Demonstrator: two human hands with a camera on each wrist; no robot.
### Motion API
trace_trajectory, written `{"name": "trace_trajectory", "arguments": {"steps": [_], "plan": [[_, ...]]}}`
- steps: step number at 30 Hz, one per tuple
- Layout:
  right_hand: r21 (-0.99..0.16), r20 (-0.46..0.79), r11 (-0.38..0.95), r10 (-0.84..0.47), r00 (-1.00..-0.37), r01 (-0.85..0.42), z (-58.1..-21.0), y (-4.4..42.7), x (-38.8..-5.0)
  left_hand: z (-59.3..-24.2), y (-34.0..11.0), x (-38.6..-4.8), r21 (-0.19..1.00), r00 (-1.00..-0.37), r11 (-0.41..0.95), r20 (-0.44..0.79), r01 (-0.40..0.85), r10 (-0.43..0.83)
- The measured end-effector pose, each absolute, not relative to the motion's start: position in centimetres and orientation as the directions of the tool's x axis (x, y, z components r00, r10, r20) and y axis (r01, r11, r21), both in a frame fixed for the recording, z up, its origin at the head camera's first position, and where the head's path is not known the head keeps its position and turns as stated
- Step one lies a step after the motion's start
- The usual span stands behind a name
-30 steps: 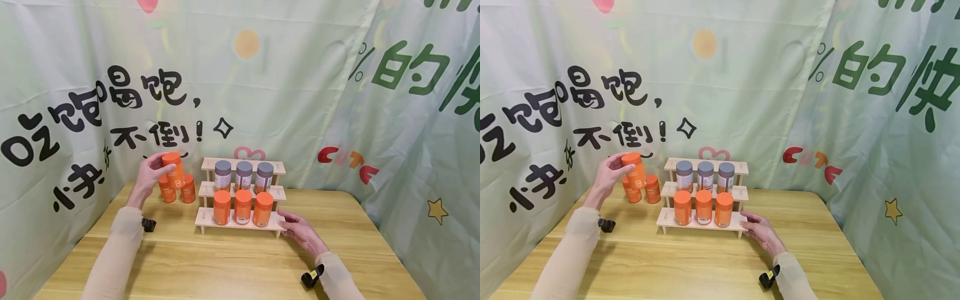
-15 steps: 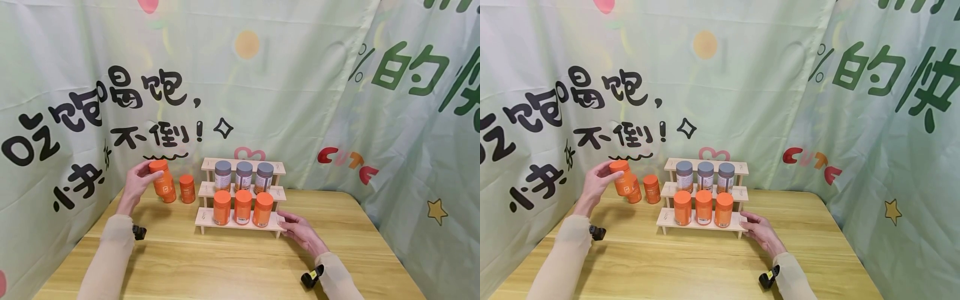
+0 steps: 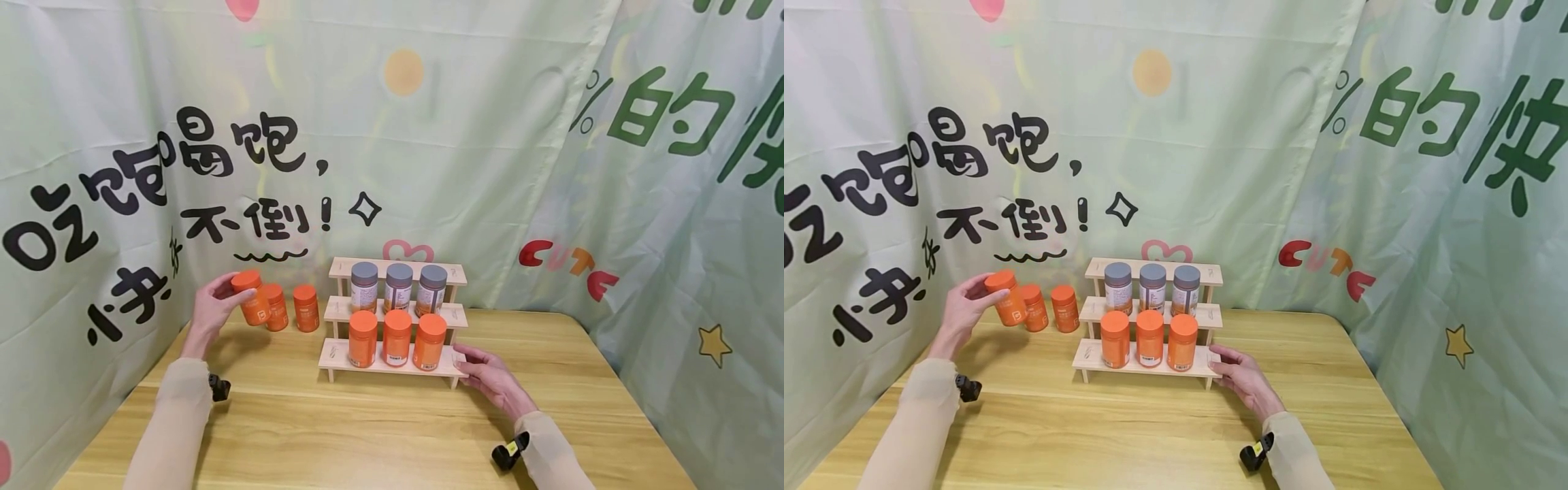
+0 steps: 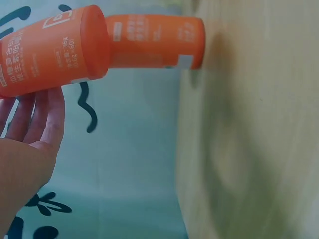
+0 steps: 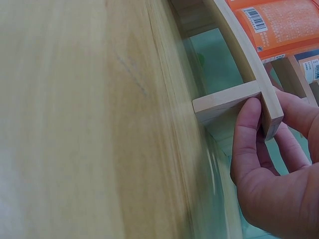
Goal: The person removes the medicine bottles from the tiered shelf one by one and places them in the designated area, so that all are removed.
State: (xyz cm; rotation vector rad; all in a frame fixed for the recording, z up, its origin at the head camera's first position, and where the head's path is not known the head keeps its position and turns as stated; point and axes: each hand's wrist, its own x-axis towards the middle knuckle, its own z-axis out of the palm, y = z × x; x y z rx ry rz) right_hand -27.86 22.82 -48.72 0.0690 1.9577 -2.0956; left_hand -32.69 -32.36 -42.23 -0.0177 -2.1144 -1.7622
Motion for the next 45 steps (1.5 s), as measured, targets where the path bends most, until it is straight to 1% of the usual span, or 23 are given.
{"name": "trace_trajectory", "arguments": {"steps": [8,12,19,23,27,35,45], "plan": [[-0.968,-0.237,-0.045,-0.138,-0.962,0.245,-48.9,22.9,-28.1,-43.4,-33.3,-32.6,0.939,-0.932,0.298,0.252,0.17,-0.262],[-0.971,-0.224,-0.049,-0.164,-0.961,0.234,-48.9,23.0,-28.1,-44.0,-33.7,-32.8,0.94,-0.935,0.318,0.216,0.122,-0.28],[-0.974,-0.204,-0.059,-0.18,-0.962,0.217,-49.0,23.1,-28.0,-44.6,-33.9,-33.5,0.961,-0.937,0.275,0.121,0.028,-0.328],[-0.972,-0.22,-0.053,-0.159,-0.963,0.23,-49.0,22.9,-28.1,-45.1,-34.0,-34.0,0.97,-0.932,0.242,0.067,-0.023,-0.357],[-0.968,-0.239,-0.045,-0.132,-0.962,0.247,-49.0,22.8,-28.2,-45.6,-34.3,-34.4,0.975,-0.927,0.22,0.046,-0.04,-0.372],[-0.965,-0.249,-0.051,-0.128,-0.96,0.257,-48.9,22.8,-28.1,-46.3,-34.4,-34.6,0.987,-0.922,0.152,0.008,-0.055,-0.386],[-0.966,-0.244,-0.057,-0.136,-0.96,0.254,-49.1,22.8,-28.2,-46.7,-34.5,-35.0,0.988,-0.913,0.133,-0.011,-0.072,-0.409]]}}
